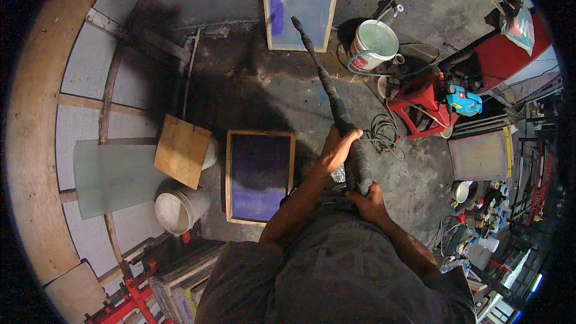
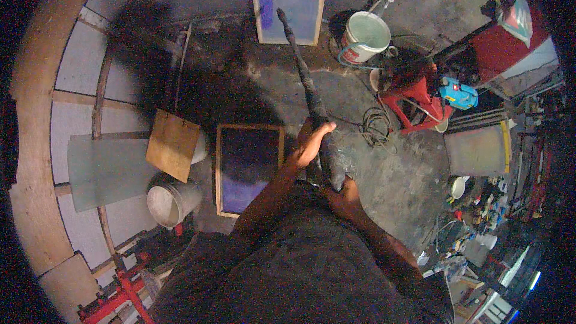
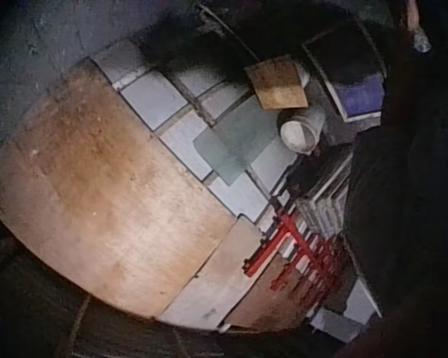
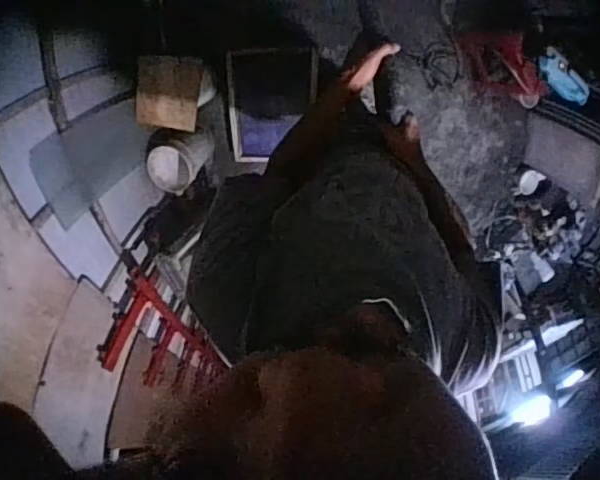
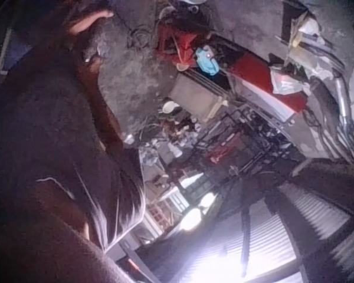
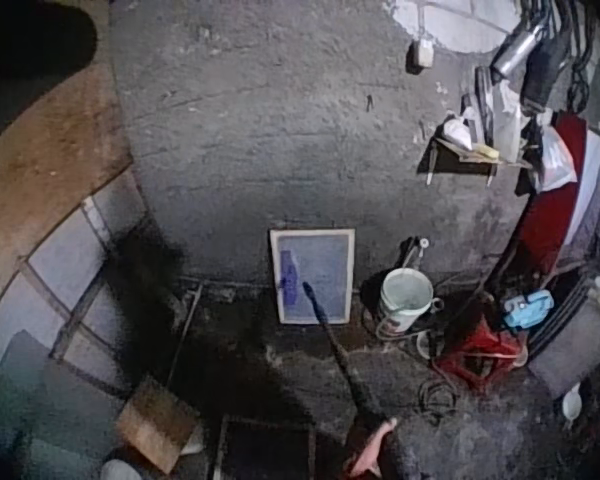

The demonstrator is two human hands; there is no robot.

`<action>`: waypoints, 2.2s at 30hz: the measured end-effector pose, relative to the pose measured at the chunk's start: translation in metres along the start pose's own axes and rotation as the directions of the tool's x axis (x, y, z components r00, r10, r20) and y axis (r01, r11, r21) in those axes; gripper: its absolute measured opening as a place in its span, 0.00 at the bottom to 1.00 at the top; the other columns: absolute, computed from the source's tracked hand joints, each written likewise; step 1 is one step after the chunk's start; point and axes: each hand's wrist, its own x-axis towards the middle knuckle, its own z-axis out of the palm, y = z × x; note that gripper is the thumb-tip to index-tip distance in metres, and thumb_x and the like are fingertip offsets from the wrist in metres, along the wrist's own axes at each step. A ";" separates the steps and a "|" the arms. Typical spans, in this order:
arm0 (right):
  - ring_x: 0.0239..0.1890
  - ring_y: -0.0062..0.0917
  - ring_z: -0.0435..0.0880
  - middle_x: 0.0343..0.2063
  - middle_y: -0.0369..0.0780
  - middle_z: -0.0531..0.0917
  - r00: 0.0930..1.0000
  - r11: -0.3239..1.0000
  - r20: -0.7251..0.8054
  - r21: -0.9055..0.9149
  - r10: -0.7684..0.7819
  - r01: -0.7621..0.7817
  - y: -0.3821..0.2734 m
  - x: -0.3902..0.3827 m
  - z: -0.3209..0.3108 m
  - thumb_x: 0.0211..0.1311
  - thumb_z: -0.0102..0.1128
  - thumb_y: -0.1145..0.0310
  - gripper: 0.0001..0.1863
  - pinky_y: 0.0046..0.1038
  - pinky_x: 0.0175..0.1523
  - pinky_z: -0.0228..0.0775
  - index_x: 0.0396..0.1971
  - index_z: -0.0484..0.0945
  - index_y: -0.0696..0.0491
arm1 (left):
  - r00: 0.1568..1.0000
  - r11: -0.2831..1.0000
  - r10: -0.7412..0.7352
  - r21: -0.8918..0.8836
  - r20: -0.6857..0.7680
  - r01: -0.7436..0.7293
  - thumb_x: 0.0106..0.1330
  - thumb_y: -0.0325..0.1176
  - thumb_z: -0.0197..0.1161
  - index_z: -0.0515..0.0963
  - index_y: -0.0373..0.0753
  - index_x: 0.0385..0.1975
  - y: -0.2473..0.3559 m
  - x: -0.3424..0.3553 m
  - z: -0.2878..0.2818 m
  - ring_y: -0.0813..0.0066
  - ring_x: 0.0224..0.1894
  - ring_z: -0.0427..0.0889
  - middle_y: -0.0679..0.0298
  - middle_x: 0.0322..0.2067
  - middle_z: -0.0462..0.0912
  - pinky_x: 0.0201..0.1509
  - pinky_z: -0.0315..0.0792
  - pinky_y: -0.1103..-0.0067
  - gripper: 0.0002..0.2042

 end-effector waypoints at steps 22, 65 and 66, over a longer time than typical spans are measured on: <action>0.39 0.29 0.77 0.36 0.42 0.79 0.999 0.999 -0.019 -0.028 -0.045 0.044 0.003 0.008 -0.004 0.49 0.66 0.68 0.19 0.31 0.45 0.68 0.41 0.73 0.58 | 1.000 1.000 0.018 0.019 0.005 -0.018 0.53 0.46 0.64 0.63 0.28 0.48 0.001 0.011 0.003 0.66 0.42 0.75 0.53 0.40 0.75 0.46 0.69 0.72 0.31; 0.42 0.28 0.78 0.41 0.43 0.79 0.994 0.997 0.097 0.056 0.048 -0.054 0.004 0.014 -0.005 0.51 0.66 0.66 0.22 0.31 0.45 0.69 0.44 0.72 0.60 | 0.998 0.994 0.070 -0.087 -0.006 -0.070 0.54 0.46 0.61 0.74 0.35 0.34 0.000 0.009 0.000 0.72 0.36 0.71 0.64 0.32 0.75 0.42 0.64 0.76 0.19; 0.42 0.28 0.78 0.41 0.43 0.79 0.995 0.997 0.078 0.054 0.059 -0.063 0.000 0.013 -0.003 0.51 0.66 0.67 0.21 0.31 0.45 0.69 0.44 0.72 0.60 | 0.995 0.991 0.103 -0.086 0.018 -0.101 0.54 0.46 0.61 0.74 0.35 0.34 0.000 0.011 -0.001 0.72 0.35 0.71 0.65 0.32 0.75 0.42 0.64 0.76 0.19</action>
